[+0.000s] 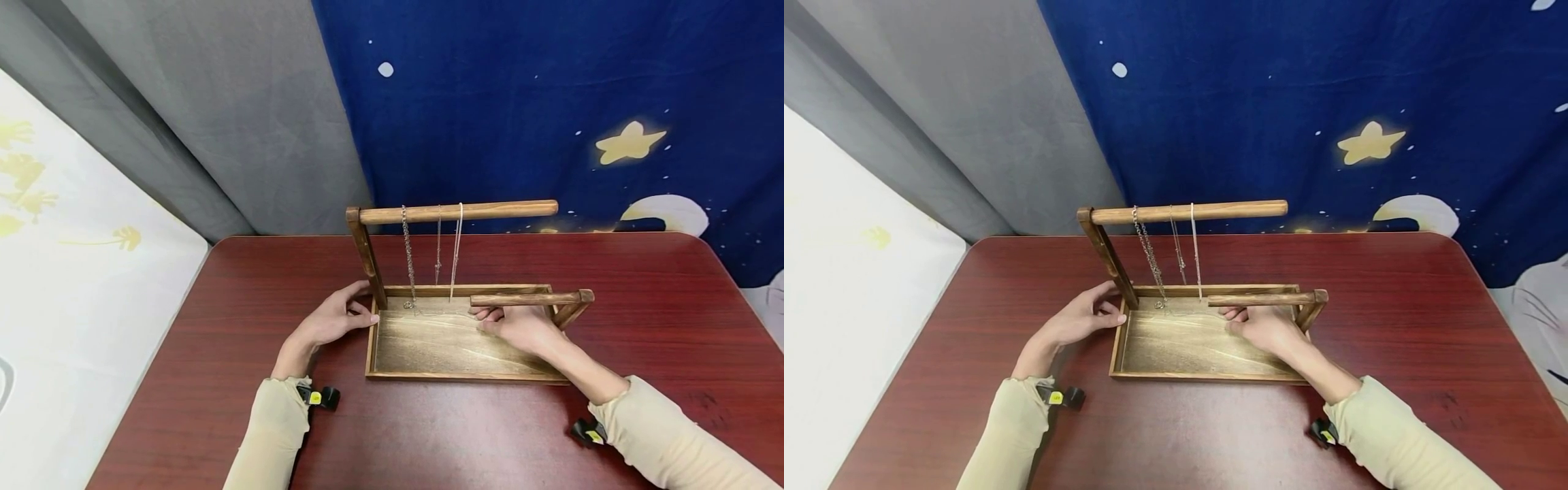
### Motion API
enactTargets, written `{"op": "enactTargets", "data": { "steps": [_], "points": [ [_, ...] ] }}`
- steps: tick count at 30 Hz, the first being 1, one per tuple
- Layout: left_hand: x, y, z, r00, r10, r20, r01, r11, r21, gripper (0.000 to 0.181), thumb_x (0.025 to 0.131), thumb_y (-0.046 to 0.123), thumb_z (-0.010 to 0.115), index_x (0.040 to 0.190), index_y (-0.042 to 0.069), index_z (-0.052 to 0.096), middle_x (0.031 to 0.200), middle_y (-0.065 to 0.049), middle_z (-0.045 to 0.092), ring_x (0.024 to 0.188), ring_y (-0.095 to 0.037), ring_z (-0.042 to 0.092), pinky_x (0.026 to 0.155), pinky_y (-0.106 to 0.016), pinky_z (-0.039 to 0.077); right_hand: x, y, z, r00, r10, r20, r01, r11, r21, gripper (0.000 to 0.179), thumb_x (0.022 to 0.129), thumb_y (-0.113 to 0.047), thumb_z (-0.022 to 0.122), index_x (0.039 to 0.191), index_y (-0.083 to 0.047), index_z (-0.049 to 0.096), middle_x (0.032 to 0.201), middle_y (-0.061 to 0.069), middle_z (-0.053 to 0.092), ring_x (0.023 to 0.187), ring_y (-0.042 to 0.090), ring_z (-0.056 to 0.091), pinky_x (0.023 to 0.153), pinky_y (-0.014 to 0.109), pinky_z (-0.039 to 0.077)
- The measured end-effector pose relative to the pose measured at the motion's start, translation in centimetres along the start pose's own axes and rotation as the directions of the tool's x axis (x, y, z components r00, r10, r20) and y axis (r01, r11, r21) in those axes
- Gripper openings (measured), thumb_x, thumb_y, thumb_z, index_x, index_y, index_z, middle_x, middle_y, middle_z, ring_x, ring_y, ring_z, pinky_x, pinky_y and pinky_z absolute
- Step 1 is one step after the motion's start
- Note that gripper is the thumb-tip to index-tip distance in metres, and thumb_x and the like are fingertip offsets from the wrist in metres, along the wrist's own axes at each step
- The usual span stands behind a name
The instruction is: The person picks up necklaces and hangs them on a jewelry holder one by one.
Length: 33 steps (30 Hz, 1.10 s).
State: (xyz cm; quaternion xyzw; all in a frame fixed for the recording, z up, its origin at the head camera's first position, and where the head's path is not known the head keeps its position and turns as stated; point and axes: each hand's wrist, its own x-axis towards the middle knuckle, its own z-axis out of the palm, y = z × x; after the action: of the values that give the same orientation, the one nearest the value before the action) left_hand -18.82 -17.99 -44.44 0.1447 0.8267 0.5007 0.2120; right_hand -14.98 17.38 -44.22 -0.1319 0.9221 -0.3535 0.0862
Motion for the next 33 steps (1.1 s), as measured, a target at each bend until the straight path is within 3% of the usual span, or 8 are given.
{"op": "enactTargets", "data": {
  "steps": [6, 12, 18, 26, 33],
  "points": [
    [-0.02, -0.13, -0.03, 1.000, -0.011, -0.003, 0.011, 1.000, 0.010, 0.076, 0.091, 0.015, 0.073, 0.153, 0.000, 0.031, 0.118, -0.019, 0.064, 0.097, -0.024, 0.064, 0.083, -0.032, 0.048, 0.09, 0.19, 0.31, 1.000, -0.026, -0.006, 0.027, 0.998, 0.055, 0.017, 0.086, -0.009, 0.072, 0.102, -0.012, 0.074, 0.090, -0.005, 0.068, 0.075, 0.007, 0.053, 0.068, 0.021, 0.044],
    [0.02, -0.20, -0.06, 1.000, -0.003, -0.003, 0.003, 1.000, 0.010, 0.075, 0.091, 0.014, 0.073, 0.152, 0.001, 0.032, 0.125, -0.019, 0.061, 0.097, -0.024, 0.064, 0.083, -0.033, 0.048, 0.21, 0.09, 0.48, 0.999, -0.013, -0.041, 0.013, 1.000, -0.005, 0.013, 0.084, -0.011, 0.071, 0.096, -0.015, 0.076, 0.085, -0.008, 0.070, 0.072, 0.006, 0.053, 0.065, 0.021, 0.043],
    [0.01, -0.06, -0.01, 1.000, 0.003, -0.004, -0.003, 1.000, 0.008, 0.074, 0.092, 0.013, 0.073, 0.152, 0.000, 0.032, 0.123, -0.019, 0.062, 0.097, -0.024, 0.064, 0.083, -0.032, 0.048, 0.27, -0.15, 0.56, 0.999, 0.024, -0.038, -0.027, 0.997, -0.066, 0.012, 0.082, -0.015, 0.071, 0.091, -0.021, 0.074, 0.077, -0.012, 0.062, 0.070, 0.005, 0.052, 0.065, 0.024, 0.039],
    [0.07, -0.18, 0.00, 1.000, -0.001, -0.003, 0.001, 1.000, 0.013, 0.075, 0.092, 0.014, 0.072, 0.153, 0.000, 0.031, 0.112, -0.018, 0.067, 0.098, -0.025, 0.065, 0.083, -0.032, 0.047, 0.16, -0.39, 0.77, 0.997, 0.062, -0.046, -0.063, 0.997, -0.033, 0.007, 0.081, -0.020, 0.076, 0.088, -0.021, 0.076, 0.075, -0.013, 0.062, 0.069, 0.006, 0.051, 0.066, 0.025, 0.039],
    [0.01, -0.14, -0.05, 1.000, 0.000, -0.009, 0.000, 1.000, 0.015, 0.075, 0.091, 0.013, 0.073, 0.152, 0.000, 0.032, 0.128, -0.019, 0.060, 0.099, -0.024, 0.065, 0.084, -0.032, 0.047, 0.27, -0.59, 1.01, 0.997, 0.078, -0.012, -0.078, 0.997, -0.008, 0.003, 0.081, -0.020, 0.077, 0.080, -0.019, 0.074, 0.071, -0.011, 0.059, 0.067, 0.007, 0.050, 0.065, 0.028, 0.042]
  ]
}}
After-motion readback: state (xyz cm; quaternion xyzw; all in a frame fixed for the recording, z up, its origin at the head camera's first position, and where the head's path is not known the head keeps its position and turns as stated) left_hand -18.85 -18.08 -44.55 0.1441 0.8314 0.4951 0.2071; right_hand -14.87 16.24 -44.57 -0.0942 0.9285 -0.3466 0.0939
